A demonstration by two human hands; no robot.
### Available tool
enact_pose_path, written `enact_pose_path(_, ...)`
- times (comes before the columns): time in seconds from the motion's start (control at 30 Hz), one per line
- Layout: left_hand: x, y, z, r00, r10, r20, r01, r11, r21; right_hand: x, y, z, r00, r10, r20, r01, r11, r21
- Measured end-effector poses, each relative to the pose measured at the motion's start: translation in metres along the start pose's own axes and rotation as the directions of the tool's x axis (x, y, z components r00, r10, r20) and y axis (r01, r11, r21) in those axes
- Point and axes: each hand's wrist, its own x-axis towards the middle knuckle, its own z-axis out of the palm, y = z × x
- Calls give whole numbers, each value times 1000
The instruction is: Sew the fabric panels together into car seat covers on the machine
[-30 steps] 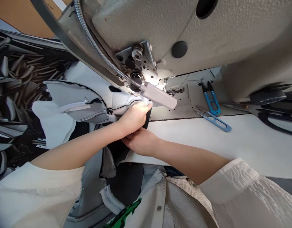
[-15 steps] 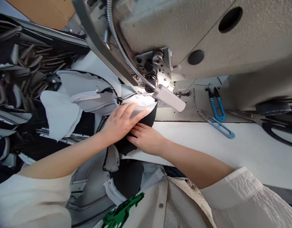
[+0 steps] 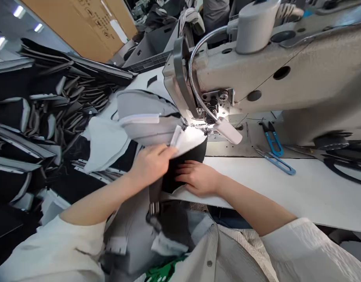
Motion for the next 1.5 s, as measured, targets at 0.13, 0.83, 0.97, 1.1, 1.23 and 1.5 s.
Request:
enact_pose_path(0.13, -8, 17, -2, 997, 70, 17, -70, 997, -36, -14, -5, -12, 998, 21, -60, -8, 978, 211)
enact_pose_path(0.83, 10, 51, 28, 774, 311, 552, -145, 935, -323, 29, 13, -30, 900, 416, -132, -402, 908, 121)
enact_pose_path(0.97, 21, 29, 20, 753, 259, 605, -6, 922, -386, -28, -14, -32, 887, 293, -358, -362, 921, -143)
enact_pose_path(1.1, 28, 15, 17, 779, 222, 587, 84, 890, -449, -41, -32, -10, 958, 91, -273, -200, 892, -405)
enact_pose_path(1.23, 31, 18, 12, 789, 210, 578, 172, 827, -535, -32, -37, 13, 968, 60, -242, -172, 864, -474)
enact_pose_path(1.5, 36, 24, 19, 779, 173, 603, 216, 829, -516, -36, -36, 15, 964, 99, -247, -213, 841, -496)
